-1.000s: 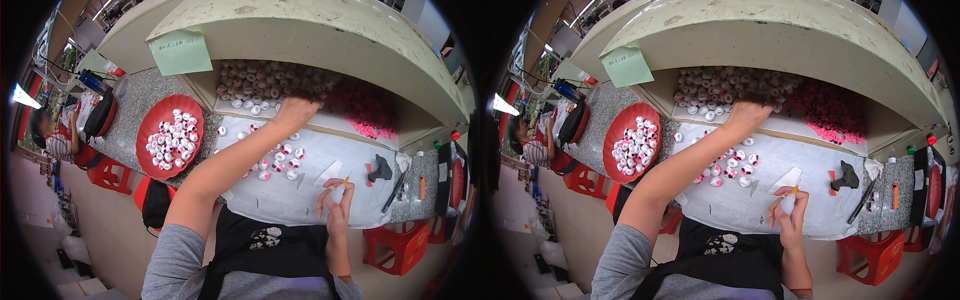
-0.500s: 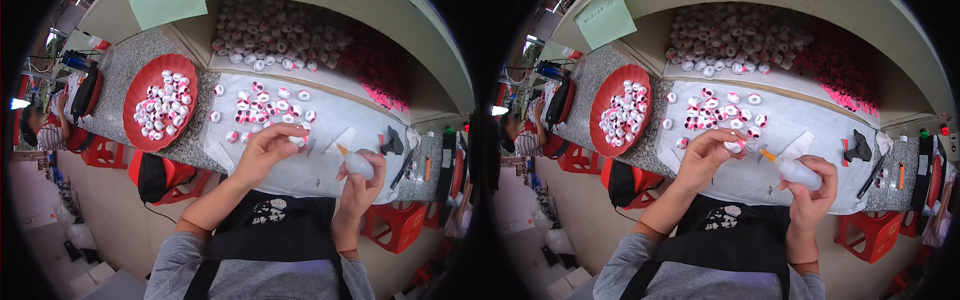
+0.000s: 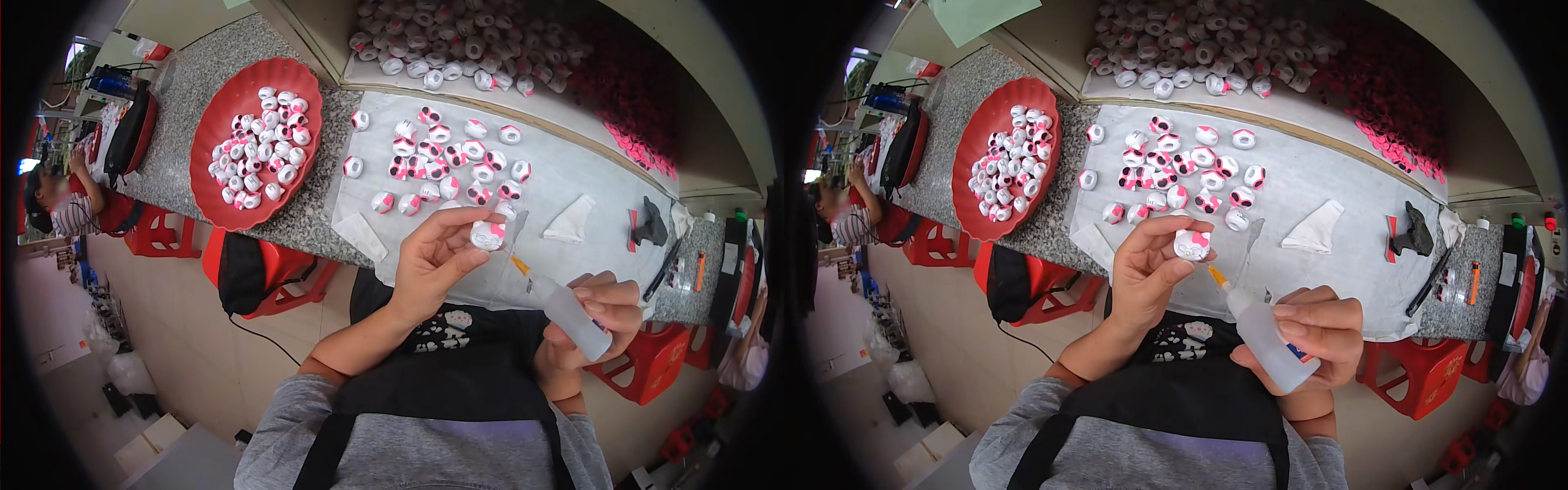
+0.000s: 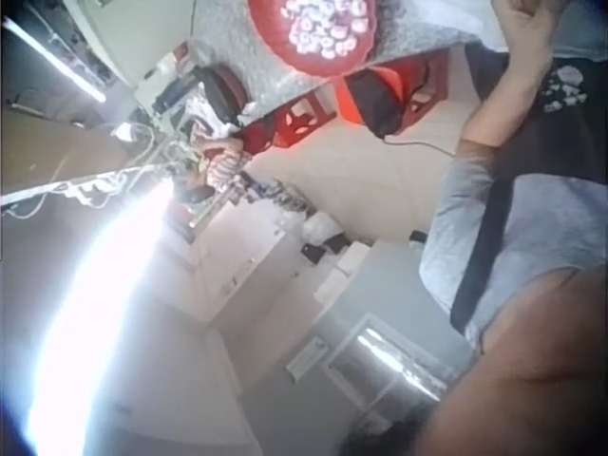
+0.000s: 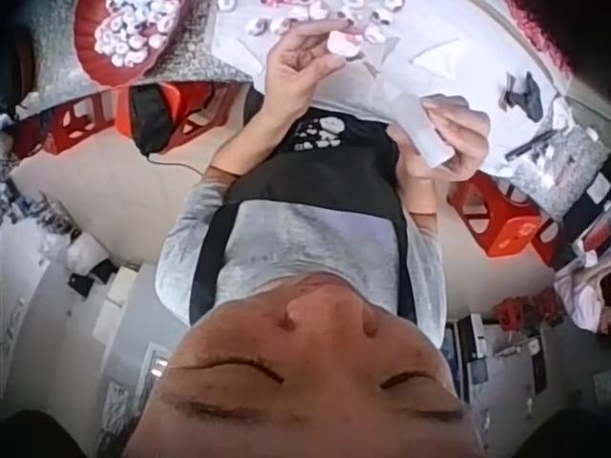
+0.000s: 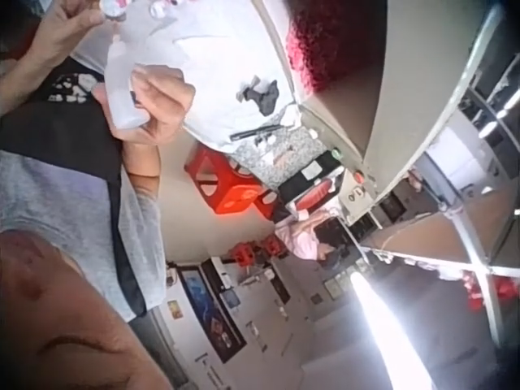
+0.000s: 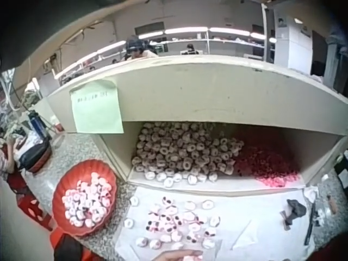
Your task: Applying adhesive to small white and pink toy components at a factory workbench.
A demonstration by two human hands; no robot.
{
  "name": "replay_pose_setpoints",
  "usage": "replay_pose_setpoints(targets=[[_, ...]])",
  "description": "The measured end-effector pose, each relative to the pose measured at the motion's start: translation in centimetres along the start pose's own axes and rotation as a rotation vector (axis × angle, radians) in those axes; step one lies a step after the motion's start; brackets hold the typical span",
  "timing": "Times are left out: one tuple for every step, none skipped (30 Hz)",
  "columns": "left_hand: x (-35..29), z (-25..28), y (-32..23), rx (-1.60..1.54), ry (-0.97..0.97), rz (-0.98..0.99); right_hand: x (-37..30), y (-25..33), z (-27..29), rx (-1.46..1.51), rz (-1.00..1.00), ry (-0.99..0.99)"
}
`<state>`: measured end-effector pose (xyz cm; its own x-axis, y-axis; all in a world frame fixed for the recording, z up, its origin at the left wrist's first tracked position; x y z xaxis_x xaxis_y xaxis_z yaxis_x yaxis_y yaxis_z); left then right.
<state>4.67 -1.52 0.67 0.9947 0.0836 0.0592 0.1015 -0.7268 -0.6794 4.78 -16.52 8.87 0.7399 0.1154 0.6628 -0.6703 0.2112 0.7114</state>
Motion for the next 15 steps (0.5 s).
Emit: replay_pose_setpoints(targets=[[-0.06,0.07,0.03,-0.001,-0.002,0.001,-0.01,0.09,-0.08,0.000,-0.002,0.002],[-0.08,0.09,0.02,0.002,-0.004,-0.002,0.01,0.18,-0.13,0.003,-0.006,-0.001],[-0.09,0.09,0.02,0.004,-0.005,-0.004,0.01,0.24,-0.12,0.005,-0.011,-0.003],[-0.11,0.06,0.03,0.003,-0.006,-0.003,0.02,0.29,-0.10,0.005,-0.012,-0.002],[-0.11,0.06,0.05,0.004,-0.008,-0.002,0.00,0.30,-0.12,0.004,-0.012,0.004],[-0.12,0.05,0.07,0.005,-0.009,-0.001,-0.02,0.31,-0.13,0.004,-0.011,0.010],[-0.13,0.05,0.10,0.005,-0.010,0.000,-0.06,0.37,0.01,0.004,-0.012,0.010],[-0.12,0.01,0.08,0.011,-0.006,-0.004,-0.09,0.30,-0.02,0.037,-0.038,0.047],[-0.12,-0.04,0.06,0.016,-0.002,-0.008,-0.15,0.18,-0.14,0.070,-0.064,0.084],[-0.13,-0.07,0.06,0.016,-0.002,-0.007,-0.17,0.11,-0.11,0.069,-0.066,0.084],[-0.15,-0.10,0.10,0.014,-0.007,-0.001,-0.18,0.11,-0.11,0.070,-0.055,0.087],[-0.17,-0.10,0.14,0.011,-0.011,0.005,-0.20,0.10,-0.14,0.071,-0.045,0.089],[-0.15,-0.11,0.16,0.011,-0.012,0.007,-0.24,0.05,-0.33,0.071,-0.046,0.088],[-0.11,-0.14,0.15,0.015,-0.009,0.004,-0.25,0.06,-0.42,0.041,-0.043,0.055],[-0.10,-0.17,0.15,0.018,-0.007,0.001,-0.26,0.09,-0.35,0.011,-0.040,0.022]])
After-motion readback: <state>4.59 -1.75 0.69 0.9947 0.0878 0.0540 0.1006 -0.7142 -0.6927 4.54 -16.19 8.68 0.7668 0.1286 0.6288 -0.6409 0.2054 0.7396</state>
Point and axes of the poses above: each hand's wrist, its own x-axis towards the middle knuckle, its own z-axis out of the back of the hand, y = z × x, the point moved 7 cm from there along x, towards the middle knuckle, and after that the axes turned 11 degrees about -x, right-handed, at the moved point
